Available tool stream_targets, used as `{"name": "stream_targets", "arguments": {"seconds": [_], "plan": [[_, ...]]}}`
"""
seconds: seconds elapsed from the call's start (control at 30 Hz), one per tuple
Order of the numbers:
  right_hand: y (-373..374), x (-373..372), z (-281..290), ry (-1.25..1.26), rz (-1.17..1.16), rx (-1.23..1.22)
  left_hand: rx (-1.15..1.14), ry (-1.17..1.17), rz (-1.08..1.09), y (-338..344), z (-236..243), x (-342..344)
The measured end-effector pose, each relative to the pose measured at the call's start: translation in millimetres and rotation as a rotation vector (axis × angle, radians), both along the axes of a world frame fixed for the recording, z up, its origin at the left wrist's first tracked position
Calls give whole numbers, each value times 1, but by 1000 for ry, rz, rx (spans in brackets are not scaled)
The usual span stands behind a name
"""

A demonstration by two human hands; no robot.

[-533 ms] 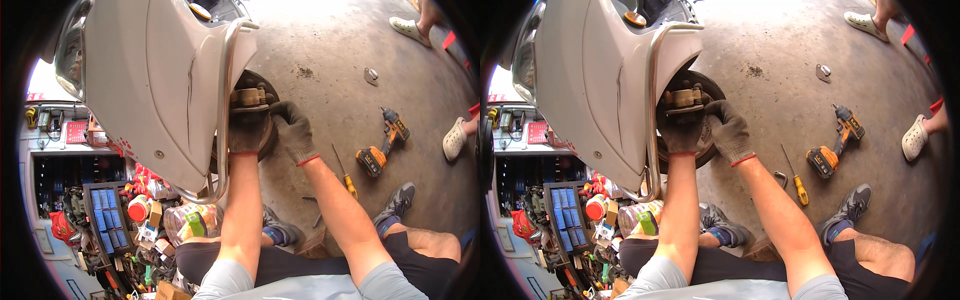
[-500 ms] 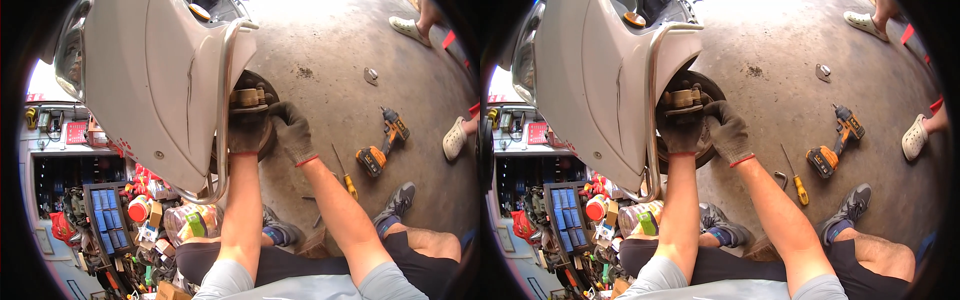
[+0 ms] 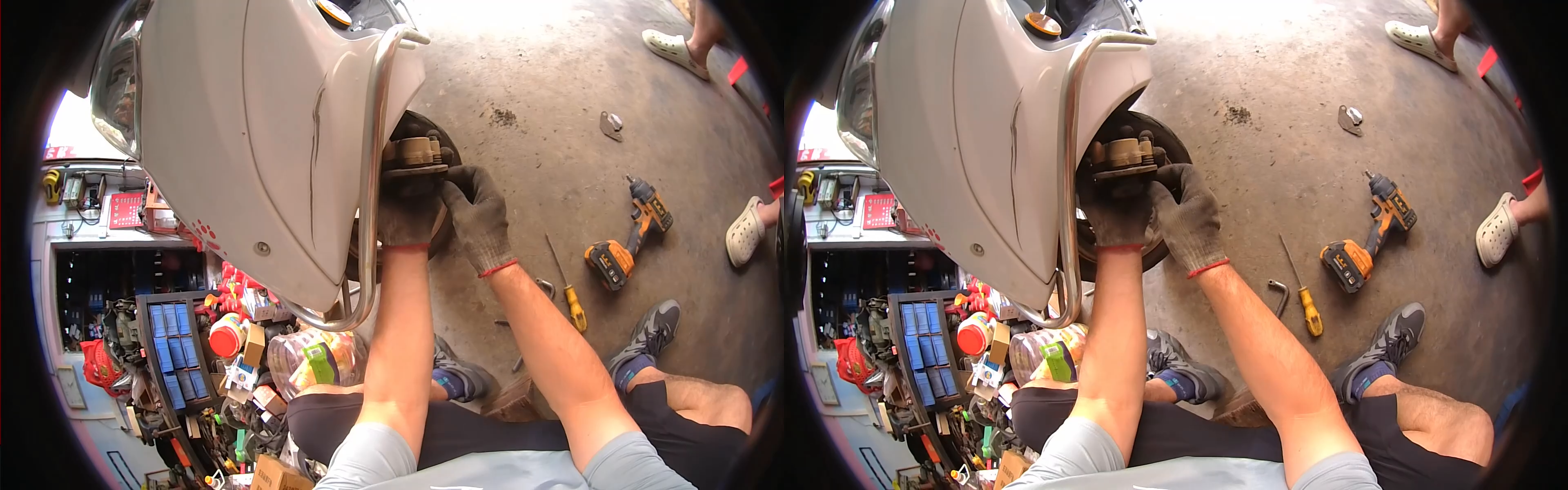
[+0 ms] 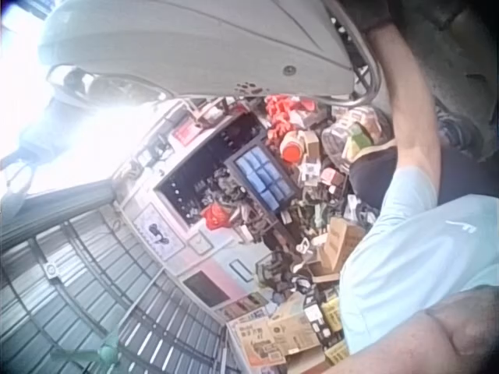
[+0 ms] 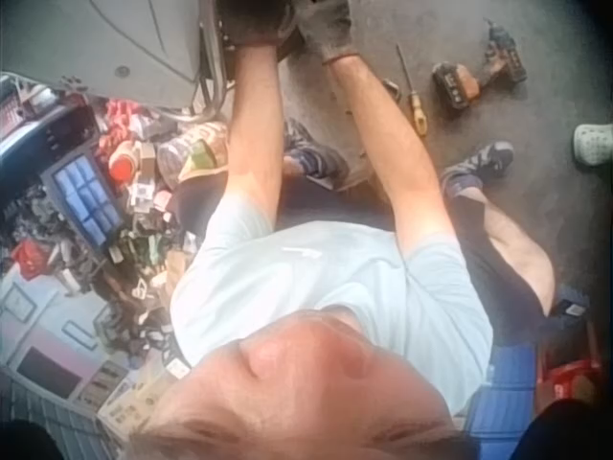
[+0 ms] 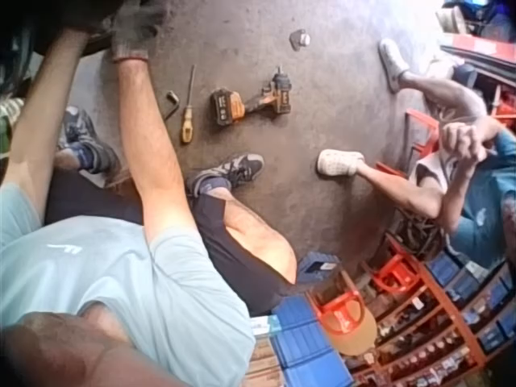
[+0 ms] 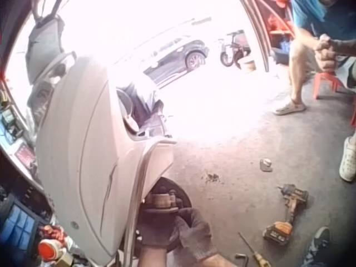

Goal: Repairing and reassembling the front disc brake assembly of a scooter.

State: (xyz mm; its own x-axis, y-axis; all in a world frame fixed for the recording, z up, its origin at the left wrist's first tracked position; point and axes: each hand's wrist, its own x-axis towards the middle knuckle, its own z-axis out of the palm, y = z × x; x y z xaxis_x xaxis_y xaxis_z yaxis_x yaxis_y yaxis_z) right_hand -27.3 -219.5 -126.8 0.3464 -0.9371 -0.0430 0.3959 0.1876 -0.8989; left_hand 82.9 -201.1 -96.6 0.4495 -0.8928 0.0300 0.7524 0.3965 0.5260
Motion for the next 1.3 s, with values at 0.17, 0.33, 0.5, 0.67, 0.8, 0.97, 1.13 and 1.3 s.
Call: {"name": "stream_targets", "arguments": {"seconds": [0.17,0.33,0.5,0.67,0.8,0.97,1.13,1.3], "plan": [[-12,2,6,352,-3,-27,2,-4,-18,-1,-9,5],[-27,-6,3,553,74,-179,30,194,-136,1,-4,16],[-35,-10,-20,669,22,-234,90,70,-70,-3,3,5],[-22,-6,-7,181,-94,-204,223,-5,59,-5,3,8],[-26,-4,6,171,-83,-265,243,-10,57,-6,5,8],[-39,2,-5,359,-80,-505,276,-5,100,-7,9,4],[-38,10,-36,386,-135,-481,237,-48,56,-9,14,4],[-49,-2,-75,250,112,536,290,7,109,-7,8,12]]}}
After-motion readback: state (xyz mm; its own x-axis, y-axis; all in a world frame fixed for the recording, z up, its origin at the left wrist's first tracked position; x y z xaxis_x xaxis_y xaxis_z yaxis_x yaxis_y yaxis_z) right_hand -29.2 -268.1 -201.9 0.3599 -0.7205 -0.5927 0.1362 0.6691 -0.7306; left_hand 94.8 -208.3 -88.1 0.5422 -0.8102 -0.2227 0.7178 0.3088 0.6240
